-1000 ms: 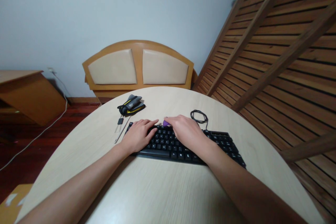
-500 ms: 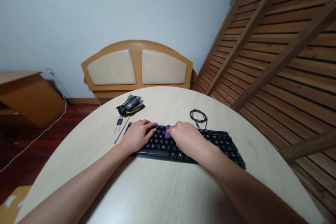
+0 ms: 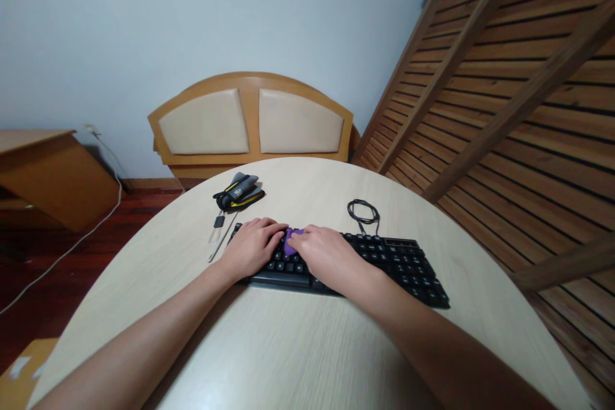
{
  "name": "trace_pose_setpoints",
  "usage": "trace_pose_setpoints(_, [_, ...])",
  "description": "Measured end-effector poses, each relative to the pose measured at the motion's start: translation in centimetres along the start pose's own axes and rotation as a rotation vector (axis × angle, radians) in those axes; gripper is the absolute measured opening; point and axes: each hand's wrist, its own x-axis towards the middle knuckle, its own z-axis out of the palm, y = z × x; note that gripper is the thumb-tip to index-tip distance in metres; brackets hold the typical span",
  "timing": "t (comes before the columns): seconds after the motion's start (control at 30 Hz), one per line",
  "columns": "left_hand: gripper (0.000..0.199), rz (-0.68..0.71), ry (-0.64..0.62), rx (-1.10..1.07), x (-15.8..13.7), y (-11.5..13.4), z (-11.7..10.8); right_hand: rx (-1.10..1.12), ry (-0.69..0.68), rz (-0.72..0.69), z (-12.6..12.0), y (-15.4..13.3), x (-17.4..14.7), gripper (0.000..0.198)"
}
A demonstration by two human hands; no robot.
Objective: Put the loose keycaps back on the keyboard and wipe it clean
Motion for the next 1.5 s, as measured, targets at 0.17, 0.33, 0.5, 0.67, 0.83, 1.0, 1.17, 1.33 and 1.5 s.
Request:
trace_pose_setpoints(0.17, [0.039, -0.012, -0.006, 0.007, 0.0, 0.0, 0.0, -0.008, -0.132, -0.013, -2.1, -0.5, -1.2, 0.028])
trace_pose_setpoints(0.33, [0.04, -0.013, 0.001, 0.003, 0.0, 0.2, -0.2, -0.014, -0.257, -0.011, -3.2, -1.7, -2.1, 0.024])
trace_pose_setpoints(0.5, [0.04, -0.008, 0.012, -0.012, 0.0, 0.0, -0.1, 0.045, -0.348, -0.008, -4.2, -2.2, -3.1, 0.024])
trace_pose_setpoints(0.67, [0.04, -0.008, 0.01, -0.006, -0.1, -0.1, 0.0, 0.156, -0.246, 0.042, -5.2, -0.2, -3.4, 0.03])
trace_pose_setpoints(0.83, [0.043, 0.003, 0.014, 0.012, -0.1, 0.0, 0.0, 0.03, -0.036, 0.107, -3.0, 1.5, -1.8, 0.039])
trace_pose_setpoints(1.0, [0.042, -0.015, 0.015, -0.001, -0.1, -0.1, 0.0, -0.048, -0.155, 0.074, -1.7, 0.7, -1.3, 0.032])
trace_pose_setpoints(1.17, [0.043, -0.016, 0.007, -0.011, 0.0, 0.0, -0.1, -0.116, -0.272, 0.07, -2.6, -1.6, -2.2, 0.026])
trace_pose_setpoints(1.33, [0.044, -0.022, 0.001, -0.012, -0.1, 0.3, -0.4, -0.092, -0.277, 0.107, -2.3, -4.4, -3.4, 0.022])
trace_pose_setpoints(1.5, [0.044, -0.019, 0.01, -0.018, -0.1, 0.3, -0.4, -0.046, -0.307, 0.129, -2.9, -4.9, -4.2, 0.022])
